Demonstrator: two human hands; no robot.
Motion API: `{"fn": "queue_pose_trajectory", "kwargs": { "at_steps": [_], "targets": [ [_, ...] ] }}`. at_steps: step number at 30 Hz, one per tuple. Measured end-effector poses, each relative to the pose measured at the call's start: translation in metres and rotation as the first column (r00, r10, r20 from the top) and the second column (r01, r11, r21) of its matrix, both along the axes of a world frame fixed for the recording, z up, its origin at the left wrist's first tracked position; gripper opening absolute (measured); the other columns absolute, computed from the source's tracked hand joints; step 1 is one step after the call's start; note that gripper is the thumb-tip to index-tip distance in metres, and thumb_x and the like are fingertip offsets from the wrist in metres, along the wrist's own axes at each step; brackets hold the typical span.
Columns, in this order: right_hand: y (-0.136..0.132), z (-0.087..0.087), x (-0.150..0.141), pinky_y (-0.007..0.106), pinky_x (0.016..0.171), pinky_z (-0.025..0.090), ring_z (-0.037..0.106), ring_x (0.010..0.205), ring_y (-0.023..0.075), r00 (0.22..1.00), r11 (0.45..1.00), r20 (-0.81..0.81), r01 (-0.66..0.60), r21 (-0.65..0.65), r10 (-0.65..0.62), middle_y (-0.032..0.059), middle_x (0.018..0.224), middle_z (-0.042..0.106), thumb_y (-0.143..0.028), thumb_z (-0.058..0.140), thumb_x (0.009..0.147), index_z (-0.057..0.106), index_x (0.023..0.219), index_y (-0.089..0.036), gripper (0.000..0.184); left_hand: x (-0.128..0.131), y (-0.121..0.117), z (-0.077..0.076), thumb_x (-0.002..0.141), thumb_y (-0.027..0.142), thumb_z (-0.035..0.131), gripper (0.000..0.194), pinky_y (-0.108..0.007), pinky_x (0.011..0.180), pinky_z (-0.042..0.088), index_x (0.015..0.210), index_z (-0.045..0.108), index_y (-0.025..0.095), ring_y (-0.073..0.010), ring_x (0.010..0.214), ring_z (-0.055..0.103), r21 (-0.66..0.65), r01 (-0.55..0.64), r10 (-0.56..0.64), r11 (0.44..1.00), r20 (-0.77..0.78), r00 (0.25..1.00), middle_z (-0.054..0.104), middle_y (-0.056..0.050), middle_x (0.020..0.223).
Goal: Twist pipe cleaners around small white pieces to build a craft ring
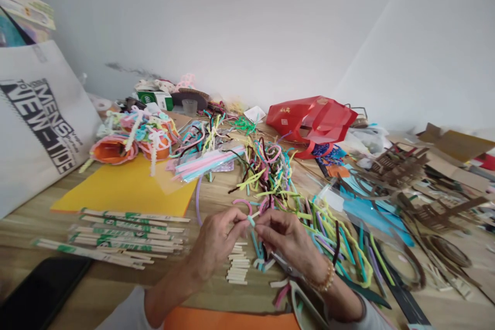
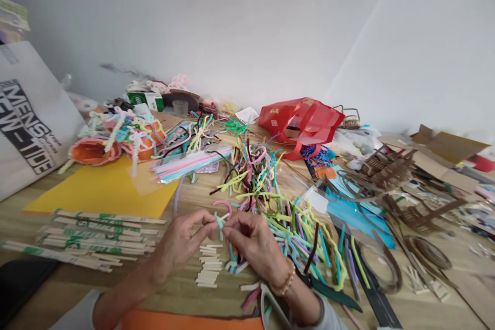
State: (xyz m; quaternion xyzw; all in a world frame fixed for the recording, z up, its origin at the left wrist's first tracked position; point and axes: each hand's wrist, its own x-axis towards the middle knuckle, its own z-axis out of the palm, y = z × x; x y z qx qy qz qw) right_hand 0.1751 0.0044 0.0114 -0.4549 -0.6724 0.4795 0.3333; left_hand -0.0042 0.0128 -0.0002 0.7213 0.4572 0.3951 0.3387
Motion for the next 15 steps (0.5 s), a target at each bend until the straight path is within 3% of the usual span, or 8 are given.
{"fn": "queue_pose_trajectory", "kwargs": {
  "at_steps": [3, 7, 11, 15],
  "targets": [
    [0.006, -0.003, 0.004, 0.018, 0.041, 0.033, 0.043, 0.042, 0.0066, 0.991, 0.988, -0.107, -0.089, -0.129, 0.075, -0.0037, 0.058, 0.054, -0.044, 0.061, 0.08, 0.056, 0.087, -0.015, 0.03, -0.001, 0.002, 0.002, 0.081, 0.028, 0.056, 0.02, -0.024, 0.063, 0.04, 0.065, 0.063, 0.017, -0.0152, 0.061, 0.059, -0.136, 0.104, -0.09, 0.985, 0.104, 0.991, 0.066, 0.0, 0.062],
    [0.006, 0.0, 0.009, 0.018, 0.042, 0.031, 0.041, 0.042, 0.0064, 0.987, 0.983, -0.07, -0.148, -0.112, 0.141, -0.0056, 0.058, 0.051, -0.042, 0.059, 0.082, 0.054, 0.092, -0.017, 0.028, -0.001, 0.005, -0.003, 0.082, 0.031, 0.056, 0.022, -0.024, 0.064, 0.041, 0.069, 0.064, 0.015, -0.0151, 0.062, 0.059, -0.263, 0.262, -0.193, 0.929, 0.259, 0.946, 0.067, -0.002, 0.063],
    [0.003, 0.01, 0.012, 0.02, 0.049, 0.032, 0.042, 0.05, 0.0082, 0.97, 0.98, 0.181, -0.181, 0.088, 0.163, -0.0042, 0.058, 0.05, -0.035, 0.051, 0.088, 0.059, 0.086, -0.017, 0.019, -0.002, 0.007, -0.007, 0.081, 0.035, 0.057, 0.024, -0.023, 0.062, 0.041, 0.071, 0.063, 0.014, -0.0135, 0.059, 0.057, -0.324, 0.342, -0.236, 0.882, 0.325, 0.916, 0.064, -0.001, 0.058],
    [0.001, 0.017, 0.013, 0.022, 0.061, 0.036, 0.05, 0.063, 0.0118, 0.914, 0.907, 0.377, -0.28, 0.315, 0.151, 0.0007, 0.071, 0.058, -0.025, 0.044, 0.092, 0.06, 0.084, -0.018, 0.019, -0.003, 0.009, -0.009, 0.081, 0.041, 0.057, 0.029, -0.022, 0.059, 0.039, 0.07, 0.061, 0.015, -0.0121, 0.055, 0.054, -0.359, 0.434, -0.296, 0.826, 0.379, 0.877, 0.06, 0.001, 0.055]
  ]
}}
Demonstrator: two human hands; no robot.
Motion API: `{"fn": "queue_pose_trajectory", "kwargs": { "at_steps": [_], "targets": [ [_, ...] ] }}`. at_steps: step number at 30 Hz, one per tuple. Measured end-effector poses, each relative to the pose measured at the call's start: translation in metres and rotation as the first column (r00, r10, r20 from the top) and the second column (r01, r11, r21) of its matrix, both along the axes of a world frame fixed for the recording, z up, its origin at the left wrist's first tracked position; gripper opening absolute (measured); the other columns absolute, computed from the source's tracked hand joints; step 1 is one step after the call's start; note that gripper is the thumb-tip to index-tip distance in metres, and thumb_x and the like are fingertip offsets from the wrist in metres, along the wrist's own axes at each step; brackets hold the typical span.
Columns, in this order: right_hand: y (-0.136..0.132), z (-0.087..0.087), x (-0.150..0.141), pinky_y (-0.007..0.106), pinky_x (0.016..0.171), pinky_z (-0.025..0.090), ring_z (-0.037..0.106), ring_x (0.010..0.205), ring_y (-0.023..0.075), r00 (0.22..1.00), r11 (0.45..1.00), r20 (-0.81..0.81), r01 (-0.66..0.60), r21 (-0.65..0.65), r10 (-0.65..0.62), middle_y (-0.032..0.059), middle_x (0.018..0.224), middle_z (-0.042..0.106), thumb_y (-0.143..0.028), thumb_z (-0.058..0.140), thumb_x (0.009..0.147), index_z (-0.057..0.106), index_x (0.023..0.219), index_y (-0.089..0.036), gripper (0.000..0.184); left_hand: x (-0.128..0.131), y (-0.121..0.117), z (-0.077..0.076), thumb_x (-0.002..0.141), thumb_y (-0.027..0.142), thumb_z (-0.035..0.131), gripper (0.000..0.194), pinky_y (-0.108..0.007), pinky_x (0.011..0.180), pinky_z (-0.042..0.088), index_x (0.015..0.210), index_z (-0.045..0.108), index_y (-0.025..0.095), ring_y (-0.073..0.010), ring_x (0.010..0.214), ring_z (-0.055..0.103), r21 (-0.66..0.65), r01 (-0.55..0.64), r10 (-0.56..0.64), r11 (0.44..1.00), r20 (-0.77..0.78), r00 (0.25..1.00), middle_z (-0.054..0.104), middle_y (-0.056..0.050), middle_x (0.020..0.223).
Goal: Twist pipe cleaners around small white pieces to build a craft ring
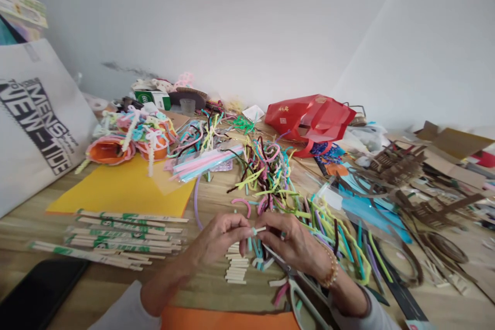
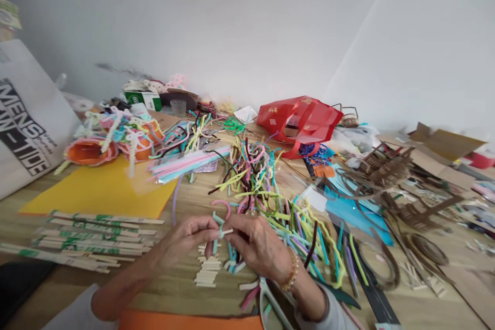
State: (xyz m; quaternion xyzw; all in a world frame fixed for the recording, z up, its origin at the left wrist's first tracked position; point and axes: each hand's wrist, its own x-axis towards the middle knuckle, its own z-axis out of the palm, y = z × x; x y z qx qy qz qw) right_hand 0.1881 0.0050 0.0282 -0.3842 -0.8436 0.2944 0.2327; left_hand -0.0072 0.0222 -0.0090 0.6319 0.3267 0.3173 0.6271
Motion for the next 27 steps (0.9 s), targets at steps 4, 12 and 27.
{"fn": "queue_pose_trajectory", "kwargs": {
  "at_steps": [4, 12, 27],
  "targets": [
    [-0.003, 0.0, -0.001, 0.023, 0.063, 0.035, 0.053, 0.068, 0.0131, 0.994, 0.988, 0.105, -0.036, 0.153, 0.02, 0.002, 0.075, 0.058, -0.017, 0.042, 0.091, 0.057, 0.083, -0.019, 0.018, -0.001, 0.003, -0.003, 0.079, 0.048, 0.057, 0.036, -0.023, 0.061, 0.041, 0.066, 0.06, 0.014, -0.0128, 0.055, 0.055, -0.133, 0.129, -0.119, 0.983, 0.081, 0.99, 0.06, 0.0, 0.056],
    [-0.003, -0.003, -0.002, 0.022, 0.063, 0.035, 0.054, 0.067, 0.0127, 0.989, 0.978, 0.149, -0.004, 0.208, -0.027, 0.002, 0.078, 0.059, -0.016, 0.041, 0.092, 0.056, 0.087, -0.02, 0.016, 0.001, 0.004, -0.009, 0.083, 0.038, 0.054, 0.029, -0.023, 0.063, 0.039, 0.07, 0.063, 0.013, -0.0133, 0.062, 0.053, 0.025, -0.02, 0.02, 0.999, -0.011, 1.0, 0.061, -0.001, 0.064],
    [0.009, 0.002, 0.016, 0.018, 0.061, 0.038, 0.052, 0.064, 0.0096, 0.985, 0.988, 0.12, -0.112, -0.107, 0.125, 0.0, 0.072, 0.059, -0.027, 0.049, 0.091, 0.06, 0.079, -0.015, 0.02, -0.008, -0.008, 0.017, 0.089, 0.031, 0.049, 0.022, -0.02, 0.059, 0.038, 0.084, 0.065, 0.016, -0.0127, 0.062, 0.058, 0.362, 0.289, -0.093, 0.886, -0.471, 0.877, 0.065, 0.0, 0.067]
  ]
}}
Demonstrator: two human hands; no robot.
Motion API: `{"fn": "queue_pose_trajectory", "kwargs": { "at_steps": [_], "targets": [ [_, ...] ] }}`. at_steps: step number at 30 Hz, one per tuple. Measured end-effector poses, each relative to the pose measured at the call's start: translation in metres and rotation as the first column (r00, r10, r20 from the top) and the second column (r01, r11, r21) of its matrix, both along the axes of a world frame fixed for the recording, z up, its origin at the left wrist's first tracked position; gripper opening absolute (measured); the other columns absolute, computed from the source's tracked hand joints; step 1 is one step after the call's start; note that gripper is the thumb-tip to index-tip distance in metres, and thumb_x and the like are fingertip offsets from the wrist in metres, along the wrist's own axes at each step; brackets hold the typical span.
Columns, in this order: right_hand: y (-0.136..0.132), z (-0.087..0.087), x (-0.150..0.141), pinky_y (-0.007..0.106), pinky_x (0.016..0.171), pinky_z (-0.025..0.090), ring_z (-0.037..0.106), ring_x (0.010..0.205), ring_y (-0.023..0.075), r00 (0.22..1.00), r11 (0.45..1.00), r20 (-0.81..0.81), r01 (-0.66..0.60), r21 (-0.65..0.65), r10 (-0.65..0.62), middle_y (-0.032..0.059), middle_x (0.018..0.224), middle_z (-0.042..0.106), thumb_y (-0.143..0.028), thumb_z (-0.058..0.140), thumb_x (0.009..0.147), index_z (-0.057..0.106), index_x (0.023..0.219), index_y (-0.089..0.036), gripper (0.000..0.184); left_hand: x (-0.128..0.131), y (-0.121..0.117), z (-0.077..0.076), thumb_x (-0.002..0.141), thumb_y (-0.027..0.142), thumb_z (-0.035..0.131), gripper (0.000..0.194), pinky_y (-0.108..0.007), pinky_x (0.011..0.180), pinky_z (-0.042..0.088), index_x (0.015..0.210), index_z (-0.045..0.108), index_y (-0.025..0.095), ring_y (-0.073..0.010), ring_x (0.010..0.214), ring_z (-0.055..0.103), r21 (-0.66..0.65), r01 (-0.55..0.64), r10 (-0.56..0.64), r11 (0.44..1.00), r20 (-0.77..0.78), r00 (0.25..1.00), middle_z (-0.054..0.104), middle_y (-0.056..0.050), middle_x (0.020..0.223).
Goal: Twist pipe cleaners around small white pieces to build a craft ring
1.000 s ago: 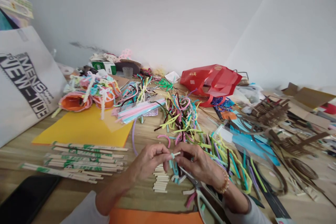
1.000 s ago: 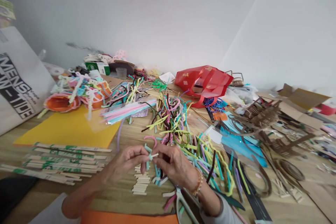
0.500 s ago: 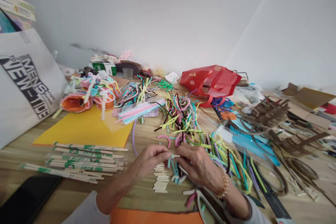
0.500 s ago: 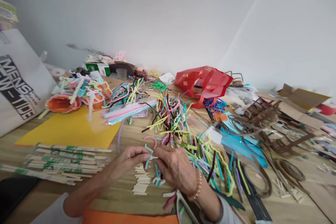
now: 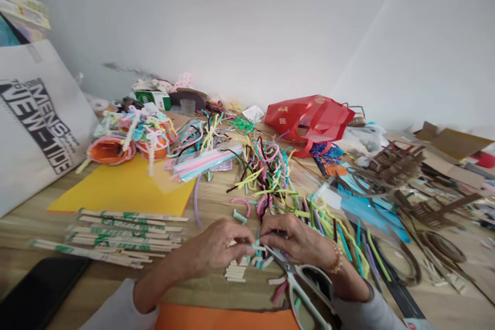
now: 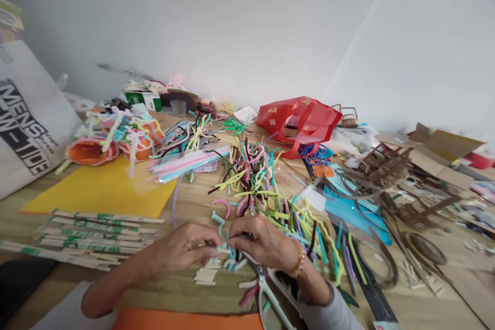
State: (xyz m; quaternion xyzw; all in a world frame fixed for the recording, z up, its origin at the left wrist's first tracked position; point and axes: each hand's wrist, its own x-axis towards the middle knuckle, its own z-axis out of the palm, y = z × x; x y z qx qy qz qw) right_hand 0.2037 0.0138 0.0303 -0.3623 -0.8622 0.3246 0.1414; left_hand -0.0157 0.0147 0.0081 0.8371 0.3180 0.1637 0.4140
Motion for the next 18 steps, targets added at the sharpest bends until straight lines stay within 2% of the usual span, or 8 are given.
{"fn": "queue_pose_trajectory", "kwargs": {
  "at_steps": [3, 5, 8, 12, 15, 18],
  "targets": [
    [-0.003, 0.002, -0.002, 0.017, 0.061, 0.038, 0.052, 0.065, 0.0094, 1.0, 0.999, -0.011, 0.028, 0.028, -0.028, -0.001, 0.073, 0.058, -0.021, 0.052, 0.09, 0.059, 0.08, -0.016, 0.013, 0.001, -0.006, -0.006, 0.091, 0.028, 0.046, 0.022, -0.023, 0.067, 0.039, 0.082, 0.064, 0.018, -0.0162, 0.074, 0.061, 0.226, 0.01, 0.015, 0.974, -0.107, 0.994, 0.067, -0.001, 0.074],
    [-0.008, 0.003, -0.007, 0.018, 0.061, 0.037, 0.051, 0.065, 0.0094, 0.999, 0.994, 0.001, 0.052, 0.101, -0.052, -0.0016, 0.073, 0.057, -0.019, 0.052, 0.089, 0.057, 0.079, -0.017, 0.011, 0.003, -0.009, -0.011, 0.09, 0.024, 0.047, 0.018, -0.026, 0.075, 0.04, 0.083, 0.063, 0.019, -0.0189, 0.085, 0.061, 0.346, -0.026, 0.076, 0.938, -0.133, 0.988, 0.068, -0.003, 0.083],
    [-0.016, 0.0, -0.017, 0.02, 0.063, 0.036, 0.051, 0.068, 0.0104, 0.993, 0.965, 0.055, 0.085, 0.247, -0.102, -0.0006, 0.078, 0.056, -0.016, 0.049, 0.09, 0.055, 0.081, -0.018, 0.011, 0.008, -0.01, -0.017, 0.09, 0.019, 0.043, 0.017, -0.032, 0.081, 0.04, 0.086, 0.06, 0.018, -0.021, 0.087, 0.06, 0.439, -0.1, 0.193, 0.893, -0.174, 0.966, 0.066, -0.005, 0.088],
    [-0.023, -0.007, -0.03, 0.022, 0.061, 0.035, 0.05, 0.068, 0.0123, 0.982, 0.911, 0.054, 0.146, 0.385, -0.181, 0.0017, 0.081, 0.054, -0.016, 0.042, 0.093, 0.054, 0.082, -0.019, 0.016, 0.013, -0.009, -0.017, 0.091, 0.017, 0.039, 0.019, -0.031, 0.073, 0.042, 0.086, 0.057, 0.018, -0.0216, 0.08, 0.06, 0.433, -0.237, 0.336, 0.87, -0.168, 0.927, 0.065, -0.006, 0.082],
    [-0.023, -0.009, -0.035, 0.022, 0.064, 0.037, 0.05, 0.069, 0.0123, 0.979, 0.92, -0.087, 0.205, 0.335, -0.186, 0.0017, 0.079, 0.051, -0.017, 0.04, 0.094, 0.054, 0.081, -0.019, 0.019, 0.013, -0.008, -0.014, 0.091, 0.02, 0.038, 0.019, -0.028, 0.065, 0.04, 0.084, 0.055, 0.018, -0.0195, 0.072, 0.059, 0.363, -0.368, 0.424, 0.856, -0.085, 0.902, 0.062, -0.003, 0.075],
    [-0.02, -0.01, -0.035, 0.021, 0.066, 0.037, 0.049, 0.07, 0.0121, 0.944, 0.931, -0.241, 0.283, 0.232, -0.226, 0.0008, 0.075, 0.052, -0.018, 0.043, 0.093, 0.055, 0.078, -0.018, 0.019, 0.012, -0.007, -0.012, 0.093, 0.025, 0.035, 0.024, -0.026, 0.061, 0.038, 0.079, 0.052, 0.018, -0.0169, 0.066, 0.056, 0.286, -0.406, 0.418, 0.868, 0.021, 0.908, 0.058, -0.001, 0.069]
  ]
}}
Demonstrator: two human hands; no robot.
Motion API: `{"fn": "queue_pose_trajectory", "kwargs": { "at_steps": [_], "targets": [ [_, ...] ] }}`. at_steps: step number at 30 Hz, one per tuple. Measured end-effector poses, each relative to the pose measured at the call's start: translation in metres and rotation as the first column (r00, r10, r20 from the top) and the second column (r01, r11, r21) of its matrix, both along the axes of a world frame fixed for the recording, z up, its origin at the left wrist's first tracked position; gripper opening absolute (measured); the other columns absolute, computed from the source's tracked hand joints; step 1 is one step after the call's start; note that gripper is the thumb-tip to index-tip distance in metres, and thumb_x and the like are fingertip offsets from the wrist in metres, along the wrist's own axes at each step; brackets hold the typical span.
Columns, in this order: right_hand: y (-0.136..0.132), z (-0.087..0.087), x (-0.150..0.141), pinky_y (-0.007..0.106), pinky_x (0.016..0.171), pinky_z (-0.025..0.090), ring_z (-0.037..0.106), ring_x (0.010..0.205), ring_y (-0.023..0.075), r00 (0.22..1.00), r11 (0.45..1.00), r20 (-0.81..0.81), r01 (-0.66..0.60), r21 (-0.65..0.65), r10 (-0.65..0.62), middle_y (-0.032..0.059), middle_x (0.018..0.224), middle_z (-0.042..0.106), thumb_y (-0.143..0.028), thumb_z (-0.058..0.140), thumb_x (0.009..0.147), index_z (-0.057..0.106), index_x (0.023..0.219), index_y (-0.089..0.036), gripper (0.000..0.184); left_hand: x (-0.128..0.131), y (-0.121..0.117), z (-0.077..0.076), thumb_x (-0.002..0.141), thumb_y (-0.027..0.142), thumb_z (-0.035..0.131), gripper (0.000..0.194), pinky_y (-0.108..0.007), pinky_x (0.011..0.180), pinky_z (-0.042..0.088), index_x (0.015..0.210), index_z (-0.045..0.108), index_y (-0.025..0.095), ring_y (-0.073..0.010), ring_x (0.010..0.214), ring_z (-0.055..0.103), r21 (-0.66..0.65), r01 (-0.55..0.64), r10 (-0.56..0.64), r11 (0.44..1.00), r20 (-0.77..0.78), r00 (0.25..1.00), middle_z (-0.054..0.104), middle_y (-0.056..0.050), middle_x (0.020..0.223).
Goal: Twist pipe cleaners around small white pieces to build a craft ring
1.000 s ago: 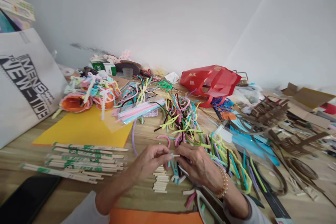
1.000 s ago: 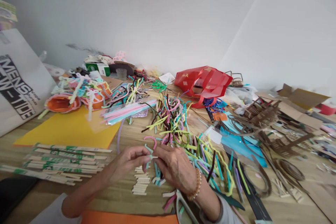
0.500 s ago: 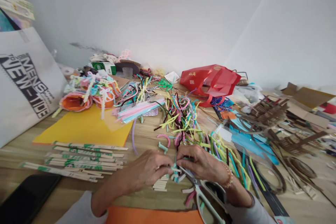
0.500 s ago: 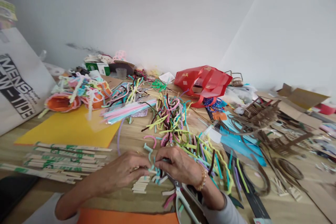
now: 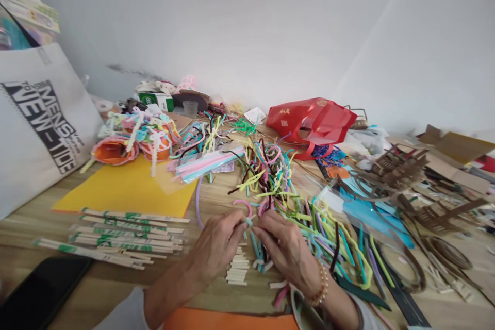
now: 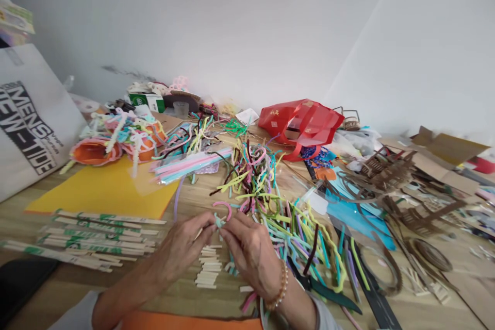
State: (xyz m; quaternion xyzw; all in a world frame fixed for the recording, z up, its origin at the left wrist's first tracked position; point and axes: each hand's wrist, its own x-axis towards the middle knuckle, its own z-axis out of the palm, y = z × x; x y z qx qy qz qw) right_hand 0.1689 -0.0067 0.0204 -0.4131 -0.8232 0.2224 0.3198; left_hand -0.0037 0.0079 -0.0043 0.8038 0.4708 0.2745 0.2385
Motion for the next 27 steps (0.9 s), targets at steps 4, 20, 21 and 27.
{"fn": "queue_pose_trajectory", "kwargs": {
  "at_steps": [4, 20, 21, 27],
  "targets": [
    [0.007, -0.006, 0.004, 0.021, 0.058, 0.036, 0.047, 0.062, 0.0108, 0.982, 0.973, -0.16, 0.06, -0.225, -0.098, -0.0007, 0.067, 0.053, -0.026, 0.051, 0.089, 0.059, 0.077, -0.017, 0.017, 0.0, 0.0, 0.005, 0.094, 0.031, 0.034, 0.028, -0.024, 0.062, 0.037, 0.076, 0.051, 0.018, -0.015, 0.065, 0.054, -0.015, 0.037, -0.035, 0.999, 0.139, 0.99, 0.055, 0.001, 0.067],
    [0.01, 0.0, 0.02, 0.021, 0.059, 0.036, 0.046, 0.061, 0.01, 0.987, 0.962, -0.084, -0.151, -0.229, 0.134, -0.0015, 0.068, 0.053, -0.023, 0.052, 0.088, 0.06, 0.087, -0.016, 0.011, -0.007, 0.015, -0.002, 0.079, 0.043, 0.059, 0.029, -0.021, 0.053, 0.038, 0.073, 0.055, 0.015, -0.0102, 0.045, 0.049, -0.529, 0.61, -0.071, 0.59, 0.718, 0.692, 0.046, 0.007, 0.045],
    [0.009, 0.003, 0.019, 0.021, 0.06, 0.037, 0.047, 0.062, 0.0104, 0.988, 0.968, -0.062, -0.152, -0.202, 0.142, -0.001, 0.069, 0.055, -0.023, 0.052, 0.088, 0.06, 0.087, -0.016, 0.01, -0.008, 0.015, -0.002, 0.079, 0.044, 0.06, 0.03, -0.021, 0.053, 0.038, 0.072, 0.055, 0.015, -0.0099, 0.046, 0.048, -0.534, 0.63, -0.063, 0.563, 0.733, 0.678, 0.047, 0.006, 0.046],
    [0.009, 0.007, 0.015, 0.021, 0.061, 0.036, 0.047, 0.063, 0.0106, 0.992, 0.983, -0.023, -0.124, -0.133, 0.122, -0.0007, 0.071, 0.055, -0.021, 0.048, 0.089, 0.059, 0.085, -0.017, 0.012, -0.005, 0.013, 0.002, 0.083, 0.045, 0.054, 0.033, -0.022, 0.061, 0.04, 0.073, 0.057, 0.014, -0.0114, 0.061, 0.052, -0.463, 0.475, -0.091, 0.748, 0.638, 0.764, 0.055, 0.002, 0.062]
  ]
}}
